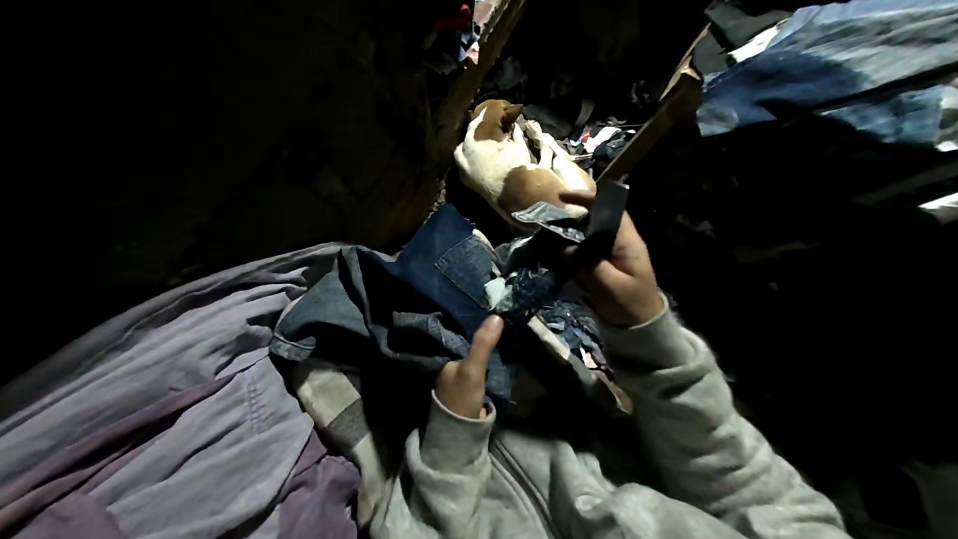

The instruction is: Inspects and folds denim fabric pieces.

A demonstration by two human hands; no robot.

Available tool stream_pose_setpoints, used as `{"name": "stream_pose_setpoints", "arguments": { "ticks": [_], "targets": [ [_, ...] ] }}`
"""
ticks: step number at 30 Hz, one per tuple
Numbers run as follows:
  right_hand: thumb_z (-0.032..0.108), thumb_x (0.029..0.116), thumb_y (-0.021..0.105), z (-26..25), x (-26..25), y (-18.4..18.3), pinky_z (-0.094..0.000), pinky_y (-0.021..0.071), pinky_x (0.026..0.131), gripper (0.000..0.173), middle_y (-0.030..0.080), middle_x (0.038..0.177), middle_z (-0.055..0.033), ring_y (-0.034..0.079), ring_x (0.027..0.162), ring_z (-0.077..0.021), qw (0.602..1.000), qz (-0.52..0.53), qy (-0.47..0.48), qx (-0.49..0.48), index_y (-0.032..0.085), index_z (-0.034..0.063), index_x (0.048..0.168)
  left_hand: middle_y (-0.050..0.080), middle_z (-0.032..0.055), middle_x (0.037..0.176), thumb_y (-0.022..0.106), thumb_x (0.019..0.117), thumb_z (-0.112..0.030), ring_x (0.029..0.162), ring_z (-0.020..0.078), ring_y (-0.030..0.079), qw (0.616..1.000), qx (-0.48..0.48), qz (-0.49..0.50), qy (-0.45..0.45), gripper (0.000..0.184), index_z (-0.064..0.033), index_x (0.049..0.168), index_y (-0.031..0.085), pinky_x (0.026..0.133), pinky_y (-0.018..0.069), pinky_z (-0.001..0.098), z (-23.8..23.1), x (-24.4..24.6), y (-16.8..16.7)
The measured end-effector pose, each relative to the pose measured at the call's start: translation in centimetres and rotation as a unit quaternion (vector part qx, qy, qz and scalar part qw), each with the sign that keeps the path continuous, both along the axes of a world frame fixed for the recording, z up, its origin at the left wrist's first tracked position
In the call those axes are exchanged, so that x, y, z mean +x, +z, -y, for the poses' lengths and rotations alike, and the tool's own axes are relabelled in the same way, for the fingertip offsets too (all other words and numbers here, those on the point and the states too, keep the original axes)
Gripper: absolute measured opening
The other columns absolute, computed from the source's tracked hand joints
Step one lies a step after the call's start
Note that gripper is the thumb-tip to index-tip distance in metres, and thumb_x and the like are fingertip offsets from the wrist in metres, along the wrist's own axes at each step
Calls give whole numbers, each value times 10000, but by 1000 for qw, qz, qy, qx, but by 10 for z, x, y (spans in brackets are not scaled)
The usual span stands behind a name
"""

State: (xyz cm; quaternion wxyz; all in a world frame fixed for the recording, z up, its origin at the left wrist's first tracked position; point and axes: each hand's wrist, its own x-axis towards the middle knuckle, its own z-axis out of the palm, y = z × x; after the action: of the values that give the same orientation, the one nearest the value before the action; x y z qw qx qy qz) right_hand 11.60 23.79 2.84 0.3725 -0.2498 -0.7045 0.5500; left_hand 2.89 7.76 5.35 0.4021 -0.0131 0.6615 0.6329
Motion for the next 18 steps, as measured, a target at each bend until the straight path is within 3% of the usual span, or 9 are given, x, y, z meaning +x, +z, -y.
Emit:
{"name": "stream_pose_setpoints", "arguments": {
  "ticks": [3, 5, 7, 8, 10, 12, 14, 16, 18],
  "targets": [
    [-9, 880, 535, -11, -22, 6, -159, 518, 856, 512, 581, 1326, -83, 597, 1029, 34, 999, -27, 10, 32, 429, -109, 1370, 754, 0, 904, 638, 935, -33, 895, 42, 714, 999, 7, -21, -46, 108, 0, 1008, 710, 864, 592, 253, 2, -4, -8],
    [-30, 878, 526, -17, -38, 2, -189, 517, 884, 510, 586, 1315, -122, 603, 1054, -5, 999, -18, 14, 28, 435, -117, 1372, 761, 16, 892, 677, 872, 30, 887, 49, 723, 997, 26, -61, -39, 126, 15, 992, 713, 857, 603, 247, 1, -3, -14],
    [27, 910, 566, -21, -44, -8, -254, 563, 818, 569, 659, 1157, -119, 647, 931, -49, 999, 36, 26, 30, 402, -67, 1447, 759, 24, 903, 705, 838, 45, 896, 53, 721, 996, 41, -82, -23, 166, 25, 1003, 708, 865, 601, 248, -3, -2, -20],
    [115, 942, 602, -20, -42, -12, -307, 581, 718, 615, 693, 998, -94, 662, 797, -85, 997, 72, 26, 33, 370, -14, 1497, 757, 29, 909, 715, 837, 42, 901, 51, 718, 995, 42, -86, -16, 175, 30, 1011, 707, 868, 598, 246, -5, -3, -23],
    [328, 995, 588, -10, -28, -16, -353, 523, 536, 688, 621, 773, -49, 568, 585, -131, 992, 116, 7, 39, 302, 59, 1560, 757, 35, 917, 725, 822, 60, 906, 54, 719, 994, 60, -87, 3, 200, 43, 1020, 698, 871, 600, 246, -10, -2, -25],
    [521, 1048, 439, 8, -5, -19, -269, 496, 537, 709, 568, 748, 19, 517, 575, -50, 993, 112, -11, 39, 275, 73, 1574, 749, 36, 881, 717, 809, 119, 870, 57, 717, 994, 84, -67, 17, 207, 59, 1003, 678, 848, 599, 238, -17, -1, -19],
    [618, 1051, 300, 31, 20, -24, -200, 480, 589, 766, 599, 793, 45, 514, 627, 23, 995, 99, 0, 27, 294, 35, 1547, 737, 17, 848, 687, 826, 124, 840, 37, 708, 994, 91, -53, 7, 184, 58, 995, 658, 835, 584, 217, -21, 0, -12],
    [605, 1053, 322, 53, 41, -30, -207, 498, 600, 770, 664, 825, 2, 553, 648, 19, 995, 95, 21, 29, 373, -28, 1489, 736, 13, 868, 675, 865, 81, 863, 32, 704, 995, 79, -54, 4, 160, 51, 1022, 662, 856, 579, 219, -23, 2, -15],
    [550, 1060, 398, 67, 59, -33, -255, 565, 648, 681, 691, 862, -39, 632, 707, -30, 990, 120, 46, 61, 443, 3, 1463, 744, 14, 884, 692, 864, 62, 881, 39, 711, 995, 65, -70, 24, 154, 41, 1017, 679, 853, 593, 229, -24, 6, -21]
  ]
}}
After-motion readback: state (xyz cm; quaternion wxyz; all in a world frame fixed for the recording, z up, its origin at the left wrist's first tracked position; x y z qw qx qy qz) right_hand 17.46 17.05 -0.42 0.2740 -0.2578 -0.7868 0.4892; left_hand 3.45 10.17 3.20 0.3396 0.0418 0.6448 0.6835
